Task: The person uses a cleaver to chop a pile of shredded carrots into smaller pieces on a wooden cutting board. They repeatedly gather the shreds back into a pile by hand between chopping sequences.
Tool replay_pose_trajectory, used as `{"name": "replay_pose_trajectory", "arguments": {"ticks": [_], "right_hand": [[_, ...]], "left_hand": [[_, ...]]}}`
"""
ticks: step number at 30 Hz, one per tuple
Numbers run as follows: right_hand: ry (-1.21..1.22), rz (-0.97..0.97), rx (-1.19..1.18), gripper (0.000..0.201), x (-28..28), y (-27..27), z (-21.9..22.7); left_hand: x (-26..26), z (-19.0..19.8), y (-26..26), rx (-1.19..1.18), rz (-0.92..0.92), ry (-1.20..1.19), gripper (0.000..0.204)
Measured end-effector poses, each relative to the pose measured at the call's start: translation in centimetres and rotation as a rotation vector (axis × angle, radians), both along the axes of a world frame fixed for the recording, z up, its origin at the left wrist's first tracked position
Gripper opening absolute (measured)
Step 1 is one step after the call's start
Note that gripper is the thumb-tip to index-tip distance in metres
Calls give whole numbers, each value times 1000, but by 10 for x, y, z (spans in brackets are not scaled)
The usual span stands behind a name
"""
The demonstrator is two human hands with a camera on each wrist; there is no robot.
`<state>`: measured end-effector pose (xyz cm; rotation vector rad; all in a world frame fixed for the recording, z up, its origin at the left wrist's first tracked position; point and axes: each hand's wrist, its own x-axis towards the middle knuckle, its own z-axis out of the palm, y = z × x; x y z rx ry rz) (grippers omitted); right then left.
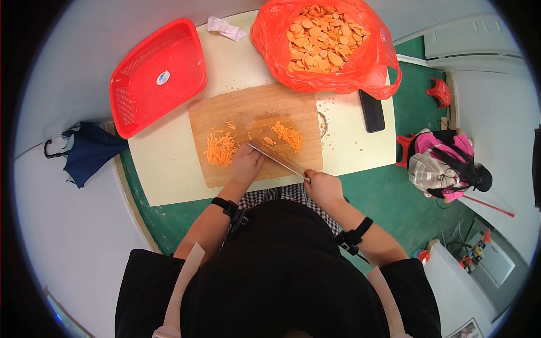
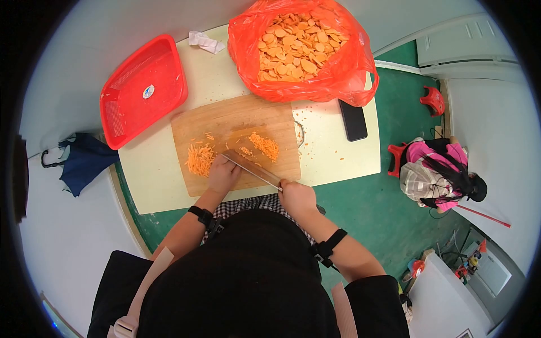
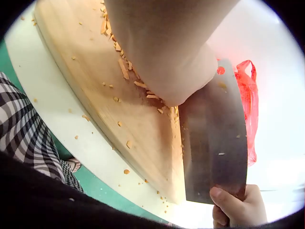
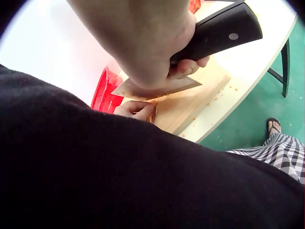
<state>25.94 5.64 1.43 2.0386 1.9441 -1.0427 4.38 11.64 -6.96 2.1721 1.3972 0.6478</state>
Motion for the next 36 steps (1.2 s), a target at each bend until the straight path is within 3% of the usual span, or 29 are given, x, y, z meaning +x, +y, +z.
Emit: {"name": "replay_pose_trajectory", "arguments": {"ticks": [8,14,23,30,36], "right_hand": [[-35,59,-10,11,-4,2,0],[-53,88,40,14,-9,5,-31],[-3,82,-49,13,-5,10,5],[-23,74,38,11,-18,5,-33],[5,62,4,12,-12,6,-17]], "left_hand": [[0,-2,-2,-61,10,31,15],[-2,-14,-5,-61,20,47,16],[-1,-3,-3,-3,-13,30,14],[-3,-10,-5,-10,20,21,14],[0,-5,-5,-35,40,34,13]]}}
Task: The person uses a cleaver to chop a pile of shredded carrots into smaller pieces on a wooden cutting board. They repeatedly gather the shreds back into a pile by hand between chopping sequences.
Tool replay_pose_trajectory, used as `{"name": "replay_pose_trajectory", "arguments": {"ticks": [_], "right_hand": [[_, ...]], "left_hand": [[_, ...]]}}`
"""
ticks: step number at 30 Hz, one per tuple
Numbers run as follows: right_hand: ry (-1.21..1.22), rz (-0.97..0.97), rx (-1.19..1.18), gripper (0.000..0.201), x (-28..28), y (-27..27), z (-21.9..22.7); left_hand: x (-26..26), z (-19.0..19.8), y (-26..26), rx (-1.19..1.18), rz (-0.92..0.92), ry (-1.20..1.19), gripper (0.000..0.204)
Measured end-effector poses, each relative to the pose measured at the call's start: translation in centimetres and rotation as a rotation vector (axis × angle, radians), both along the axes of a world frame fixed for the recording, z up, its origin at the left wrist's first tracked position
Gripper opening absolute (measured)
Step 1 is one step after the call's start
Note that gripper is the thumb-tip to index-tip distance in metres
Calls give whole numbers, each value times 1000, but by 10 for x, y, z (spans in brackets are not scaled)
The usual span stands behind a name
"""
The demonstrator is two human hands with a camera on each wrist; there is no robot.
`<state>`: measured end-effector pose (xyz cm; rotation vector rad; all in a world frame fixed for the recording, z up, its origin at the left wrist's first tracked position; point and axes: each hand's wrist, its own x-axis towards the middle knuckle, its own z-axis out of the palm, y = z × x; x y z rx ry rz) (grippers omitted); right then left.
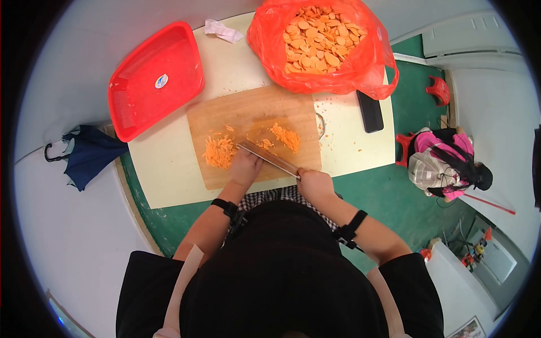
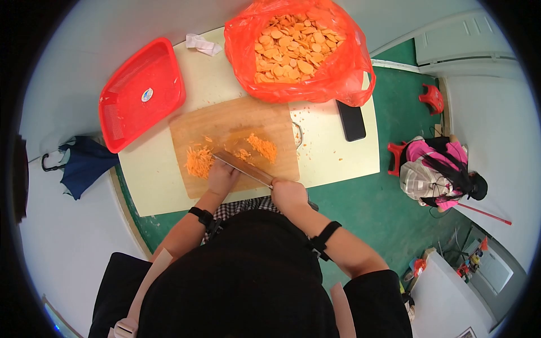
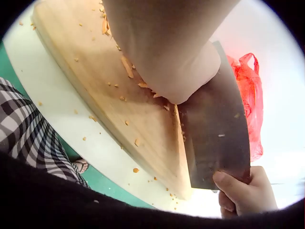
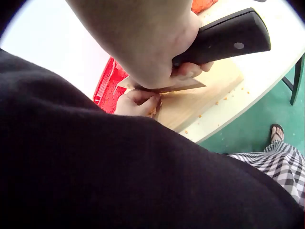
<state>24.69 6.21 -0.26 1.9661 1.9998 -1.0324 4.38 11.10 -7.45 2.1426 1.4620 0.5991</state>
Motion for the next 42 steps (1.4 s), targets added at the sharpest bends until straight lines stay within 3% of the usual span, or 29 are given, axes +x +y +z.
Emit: {"name": "replay_pose_trajectory", "arguments": {"ticks": [6,14,21,29,38,42], "right_hand": [[2,-21,-151,15,2,3,23],[13,-25,-43,16,-8,5,-10],[62,-123,-84,20,17,3,-2],[25,-85,-86,21,24,5,-2],[32,-117,-90,20,21,1,-2],[24,-112,-86,19,19,1,1]], "left_hand": [[1,-4,1,67,-34,-29,13],[-1,-10,-1,24,2,11,12],[0,1,6,-13,9,-54,9],[-11,29,6,1,-14,-30,20],[-14,1,-1,-101,-16,-17,27],[-4,13,1,-58,25,-41,26]]}}
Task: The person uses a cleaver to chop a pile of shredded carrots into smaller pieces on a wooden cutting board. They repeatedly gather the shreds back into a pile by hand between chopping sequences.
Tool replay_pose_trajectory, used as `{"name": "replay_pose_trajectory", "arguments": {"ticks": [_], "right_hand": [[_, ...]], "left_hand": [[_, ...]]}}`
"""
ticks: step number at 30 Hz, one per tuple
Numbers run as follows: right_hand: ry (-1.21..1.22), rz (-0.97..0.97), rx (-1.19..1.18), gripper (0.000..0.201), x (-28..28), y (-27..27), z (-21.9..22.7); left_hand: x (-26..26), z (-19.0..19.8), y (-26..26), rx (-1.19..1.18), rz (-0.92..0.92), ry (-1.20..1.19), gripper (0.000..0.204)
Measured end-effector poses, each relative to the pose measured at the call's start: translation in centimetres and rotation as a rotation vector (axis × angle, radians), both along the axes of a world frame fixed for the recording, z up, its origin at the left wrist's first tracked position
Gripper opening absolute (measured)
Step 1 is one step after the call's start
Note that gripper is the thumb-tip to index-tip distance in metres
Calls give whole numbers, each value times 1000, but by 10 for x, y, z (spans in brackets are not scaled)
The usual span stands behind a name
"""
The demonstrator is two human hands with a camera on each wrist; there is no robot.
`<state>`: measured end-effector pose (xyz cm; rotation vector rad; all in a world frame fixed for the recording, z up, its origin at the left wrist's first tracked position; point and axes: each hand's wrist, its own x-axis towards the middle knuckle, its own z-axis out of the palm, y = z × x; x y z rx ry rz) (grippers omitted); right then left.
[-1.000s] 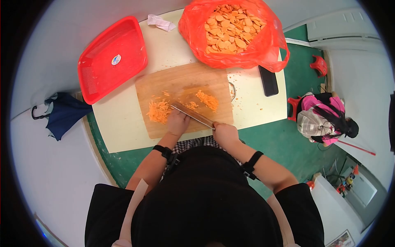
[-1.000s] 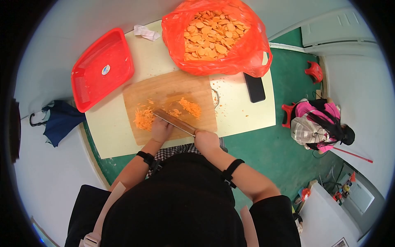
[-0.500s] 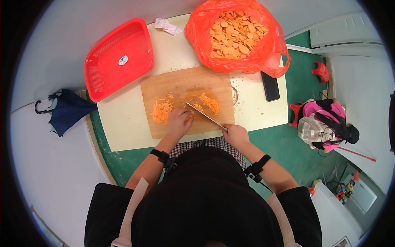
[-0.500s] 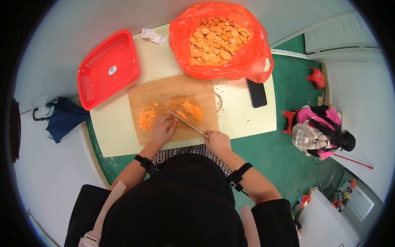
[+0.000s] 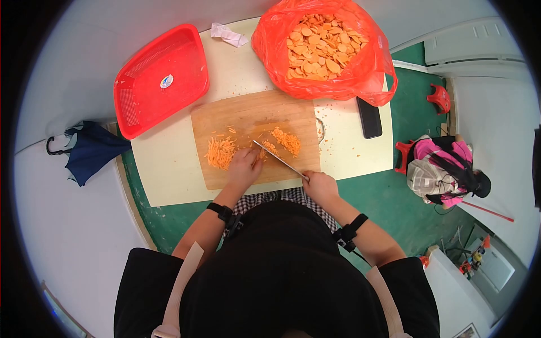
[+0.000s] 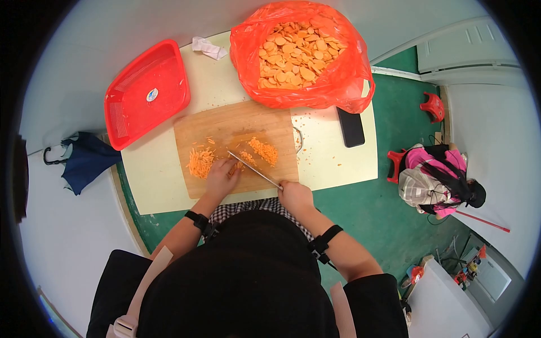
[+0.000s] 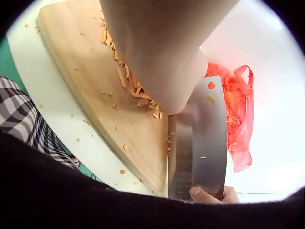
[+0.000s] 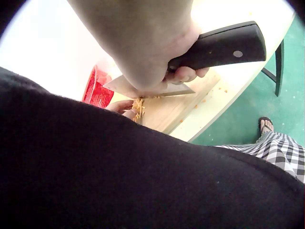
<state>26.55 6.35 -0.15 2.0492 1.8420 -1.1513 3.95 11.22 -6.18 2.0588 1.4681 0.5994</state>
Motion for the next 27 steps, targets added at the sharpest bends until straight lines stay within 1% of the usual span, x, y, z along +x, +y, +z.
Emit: {"name": "replay_pose_trajectory", "arguments": {"ticks": [3,8,13,15,24,27], "right_hand": [[4,-6,-3,18,-3,-1,4],[-7,10,4,16,-8,-4,6],[-6,49,11,16,-7,-5,10],[-7,54,1,15,-6,-5,12],[-44,98,26,14,-4,-8,26],[-33,117,34,13,-3,-5,29]], "left_hand": [[8,14,4,64,11,-2,22],[5,-5,3,40,-31,2,17],[3,-6,4,60,-79,21,15],[4,-5,5,114,-56,29,6],[0,-8,3,91,-83,82,7],[2,-7,3,118,-67,38,8]]}}
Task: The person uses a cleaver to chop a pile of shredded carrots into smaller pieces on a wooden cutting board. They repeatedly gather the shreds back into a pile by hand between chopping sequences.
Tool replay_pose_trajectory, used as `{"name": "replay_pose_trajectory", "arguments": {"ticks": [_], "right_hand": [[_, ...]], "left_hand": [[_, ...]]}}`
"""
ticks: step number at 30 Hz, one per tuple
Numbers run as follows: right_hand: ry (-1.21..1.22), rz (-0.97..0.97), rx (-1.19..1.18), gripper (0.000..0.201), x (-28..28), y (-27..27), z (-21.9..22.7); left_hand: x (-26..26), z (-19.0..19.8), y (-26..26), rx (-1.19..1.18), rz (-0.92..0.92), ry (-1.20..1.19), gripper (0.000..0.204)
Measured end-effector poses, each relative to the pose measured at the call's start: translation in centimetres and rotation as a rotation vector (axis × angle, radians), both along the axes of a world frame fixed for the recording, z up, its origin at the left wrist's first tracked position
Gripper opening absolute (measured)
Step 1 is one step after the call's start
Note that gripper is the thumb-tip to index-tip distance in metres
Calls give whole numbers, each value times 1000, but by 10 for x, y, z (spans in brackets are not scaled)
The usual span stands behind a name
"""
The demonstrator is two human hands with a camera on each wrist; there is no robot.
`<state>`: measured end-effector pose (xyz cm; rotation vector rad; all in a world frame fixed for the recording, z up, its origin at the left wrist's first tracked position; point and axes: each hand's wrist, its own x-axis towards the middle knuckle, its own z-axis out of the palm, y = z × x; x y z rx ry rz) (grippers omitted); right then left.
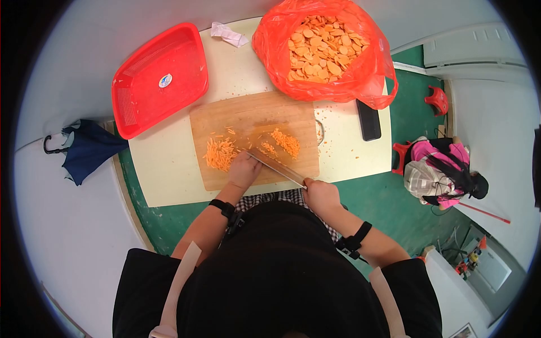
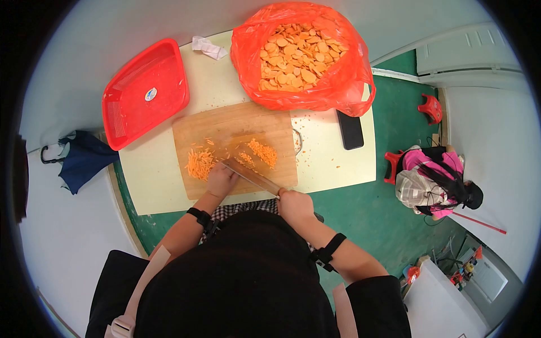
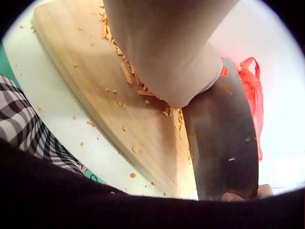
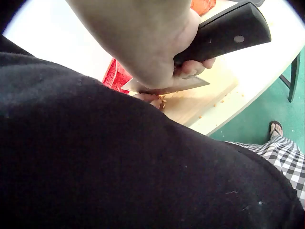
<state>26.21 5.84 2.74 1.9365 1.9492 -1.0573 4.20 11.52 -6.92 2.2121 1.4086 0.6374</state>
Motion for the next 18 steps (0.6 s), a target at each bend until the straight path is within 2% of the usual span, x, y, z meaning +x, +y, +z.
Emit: {"name": "replay_pose_trajectory", "arguments": {"ticks": [3,8,11,16,18], "right_hand": [[4,25,5,13,0,1,-2],[-6,29,44,12,-17,8,-39],[24,40,81,12,-20,16,-43],[25,46,30,15,-9,15,-17],[-11,23,-85,13,-5,11,-7]], "left_hand": [[-1,-1,-1,-31,5,2,8],[-2,-5,-2,-14,1,7,9],[-2,-5,-3,-28,15,19,11],[0,-4,-3,-26,30,28,11],[0,-4,-3,-49,3,32,12]]}}
